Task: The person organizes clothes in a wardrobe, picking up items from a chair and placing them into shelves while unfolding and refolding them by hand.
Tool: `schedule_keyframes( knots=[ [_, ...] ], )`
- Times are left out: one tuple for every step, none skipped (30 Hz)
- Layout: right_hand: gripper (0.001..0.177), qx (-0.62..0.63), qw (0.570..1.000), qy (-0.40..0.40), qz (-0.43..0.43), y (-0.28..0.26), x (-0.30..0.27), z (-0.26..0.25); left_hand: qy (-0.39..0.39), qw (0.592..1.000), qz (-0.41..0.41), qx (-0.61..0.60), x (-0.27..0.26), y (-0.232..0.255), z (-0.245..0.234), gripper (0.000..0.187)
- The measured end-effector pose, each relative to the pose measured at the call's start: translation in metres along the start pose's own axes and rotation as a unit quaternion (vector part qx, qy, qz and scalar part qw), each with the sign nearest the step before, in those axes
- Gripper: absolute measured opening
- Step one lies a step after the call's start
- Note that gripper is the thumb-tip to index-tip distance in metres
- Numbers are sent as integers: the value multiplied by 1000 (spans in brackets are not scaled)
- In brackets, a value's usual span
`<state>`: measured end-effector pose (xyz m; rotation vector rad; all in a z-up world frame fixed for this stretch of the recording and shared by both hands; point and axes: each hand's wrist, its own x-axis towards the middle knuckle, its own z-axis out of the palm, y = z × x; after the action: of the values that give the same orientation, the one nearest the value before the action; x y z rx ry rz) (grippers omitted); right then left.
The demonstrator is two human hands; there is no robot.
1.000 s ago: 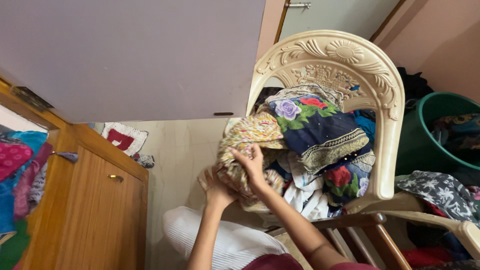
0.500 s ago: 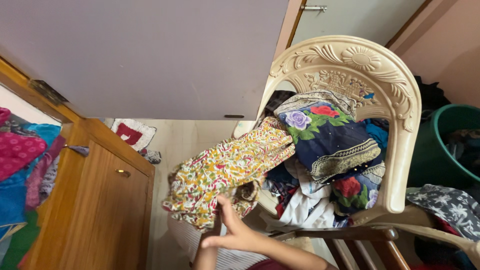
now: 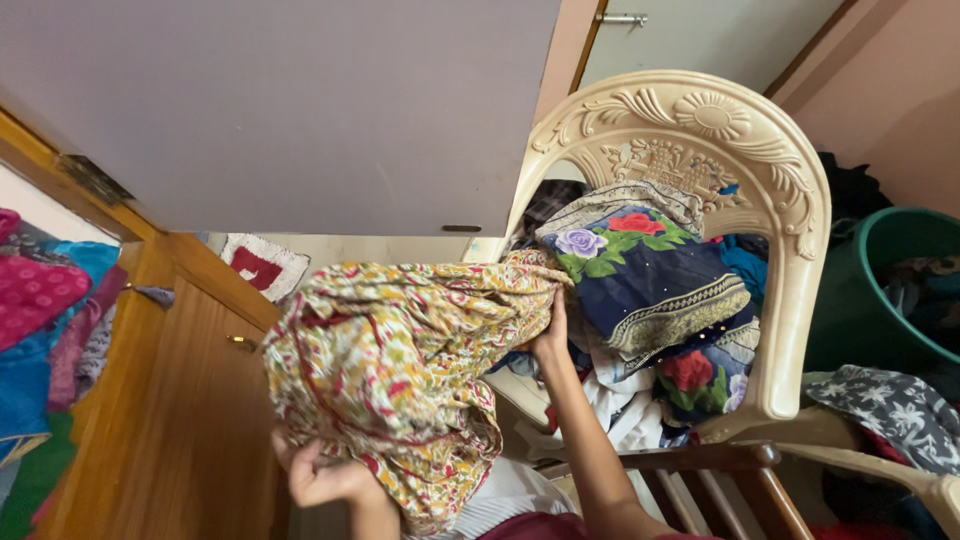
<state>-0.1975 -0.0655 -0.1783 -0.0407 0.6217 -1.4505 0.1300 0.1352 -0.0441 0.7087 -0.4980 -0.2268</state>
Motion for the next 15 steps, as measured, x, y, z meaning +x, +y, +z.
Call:
schedule_keyframes(
  knots=[
    [61,39,997,-67,-1,-8,8,1,6,1000,17,-18,-14,-1,-2,18],
    [55,42,995,-86,-25,-15,17,8,10,999,36,-36,-20,-2,-5,16],
    [50,44,992,-104,-49,-23,27,21,5,999,48,-13,-16,-3,-8,16],
    [45,46,989,-118,-73,-31,32,34,0,998,56,14,-13,-4,-13,16],
    [43,29,979,-160,-124,-46,36,52,-4,997,63,41,-10,-3,-17,17],
    [41,11,963,-202,-178,-64,38,76,9,999,19,26,-8,-3,-19,17],
    [40,-18,955,-199,-220,-77,30,98,22,999,-25,11,-5,-1,-20,22],
    [40,-49,943,-197,-262,-95,21,122,37,997,-70,-7,-4,-2,-18,29],
    [43,-65,944,-182,-267,-112,10,147,40,997,-59,10,-3,-2,-17,31],
    [45,-81,945,-167,-270,-127,-2,171,43,998,-47,28,-2,-2,-17,32],
    [46,-118,941,-153,-279,-139,-16,194,45,997,-36,45,-1,-2,-17,34],
    [47,-152,936,-139,-286,-146,-31,216,24,998,-18,60,1,-1,-20,33],
    [49,-185,930,-125,-292,-151,-49,235,3,997,-1,74,1,1,-23,32],
    [53,-246,916,-140,-283,-150,-68,254,-19,996,19,89,4,2,-28,33],
    [57,-306,899,-154,-273,-146,-87,272,-10,998,4,60,12,2,-31,32]
  ],
)
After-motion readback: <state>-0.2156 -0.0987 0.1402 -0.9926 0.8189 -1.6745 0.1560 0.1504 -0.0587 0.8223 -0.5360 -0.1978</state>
